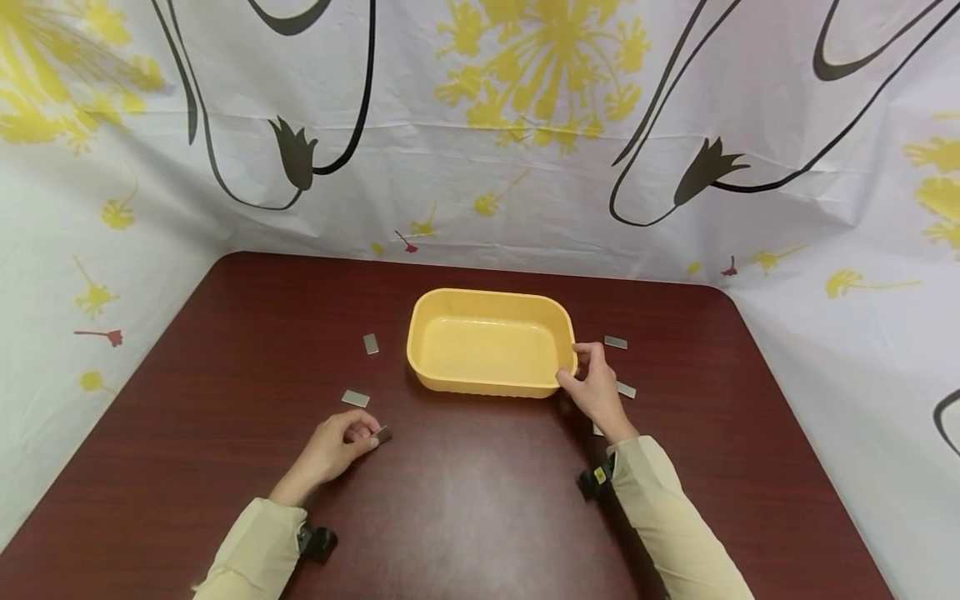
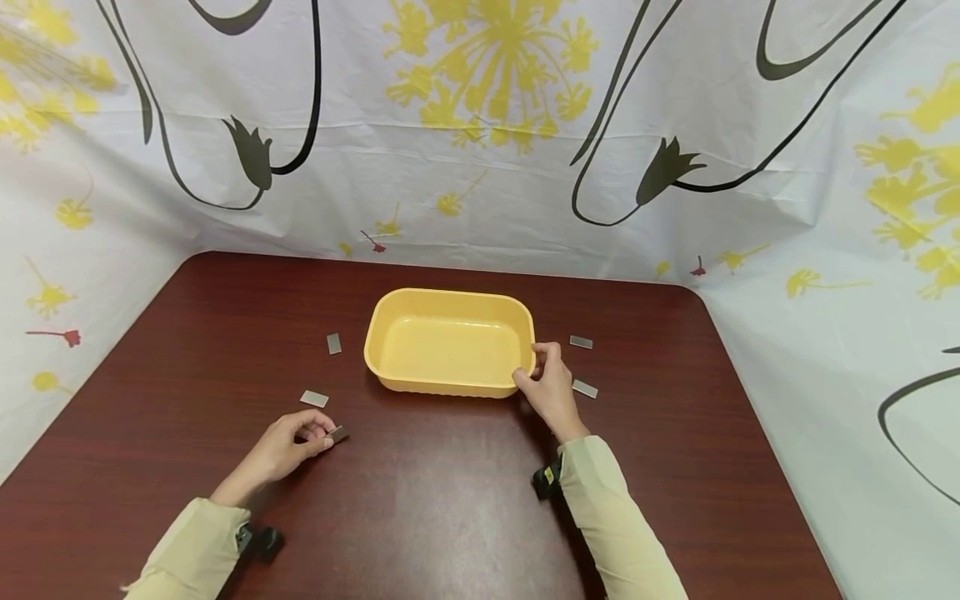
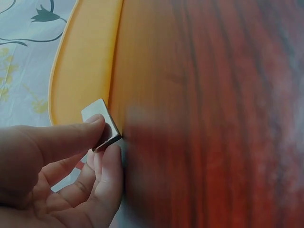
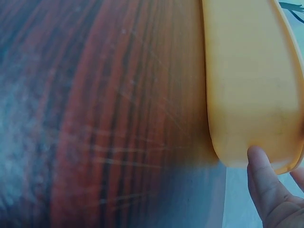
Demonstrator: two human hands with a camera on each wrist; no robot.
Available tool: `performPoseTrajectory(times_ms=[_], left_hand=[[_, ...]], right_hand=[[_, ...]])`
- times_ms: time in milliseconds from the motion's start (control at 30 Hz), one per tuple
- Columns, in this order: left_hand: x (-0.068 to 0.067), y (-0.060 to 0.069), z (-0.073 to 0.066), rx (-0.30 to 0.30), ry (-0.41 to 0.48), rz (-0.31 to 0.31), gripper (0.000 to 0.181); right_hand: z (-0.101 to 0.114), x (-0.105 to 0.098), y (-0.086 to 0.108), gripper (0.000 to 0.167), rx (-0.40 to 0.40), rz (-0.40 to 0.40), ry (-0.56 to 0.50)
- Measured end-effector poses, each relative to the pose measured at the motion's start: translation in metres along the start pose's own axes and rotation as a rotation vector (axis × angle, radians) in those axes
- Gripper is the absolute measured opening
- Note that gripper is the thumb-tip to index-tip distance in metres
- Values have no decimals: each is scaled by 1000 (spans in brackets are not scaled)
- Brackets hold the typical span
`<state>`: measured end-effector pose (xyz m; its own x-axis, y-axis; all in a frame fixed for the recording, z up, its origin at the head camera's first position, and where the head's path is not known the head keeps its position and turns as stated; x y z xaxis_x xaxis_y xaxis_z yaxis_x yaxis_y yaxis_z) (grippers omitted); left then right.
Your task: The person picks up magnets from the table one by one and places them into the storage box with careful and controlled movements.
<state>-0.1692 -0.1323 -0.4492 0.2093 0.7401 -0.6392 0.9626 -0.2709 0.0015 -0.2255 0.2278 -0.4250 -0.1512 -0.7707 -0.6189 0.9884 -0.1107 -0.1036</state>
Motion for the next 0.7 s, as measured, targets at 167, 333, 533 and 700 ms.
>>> performPoseTrajectory(times_ms=[167, 333, 533, 700], left_hand=[[2, -1, 0, -4, 0, 1, 9], [3, -2, -2, 17, -2, 21, 9], [2, -3, -3, 41, 2, 26, 8], [-2, -4, -7, 46, 6, -10, 8]], right_hand=[[1, 0, -1, 44, 3, 14, -10], [2, 0, -2, 44, 6, 18, -11], [1, 1, -1, 43, -2, 17, -20], [1, 0, 0, 43, 0, 12, -21]])
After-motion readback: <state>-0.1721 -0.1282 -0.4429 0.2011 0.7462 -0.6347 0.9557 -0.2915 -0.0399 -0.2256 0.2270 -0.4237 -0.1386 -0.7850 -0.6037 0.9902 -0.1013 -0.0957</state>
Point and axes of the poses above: each hand's wrist, its own y-axis away from the middle knuckle, its own x-axis out of the palm, z = x × y, the point moved 7 cm from there along -y, towards the middle knuckle, and after that the axes turned 3 degrees about x, right-handed, at the moved point
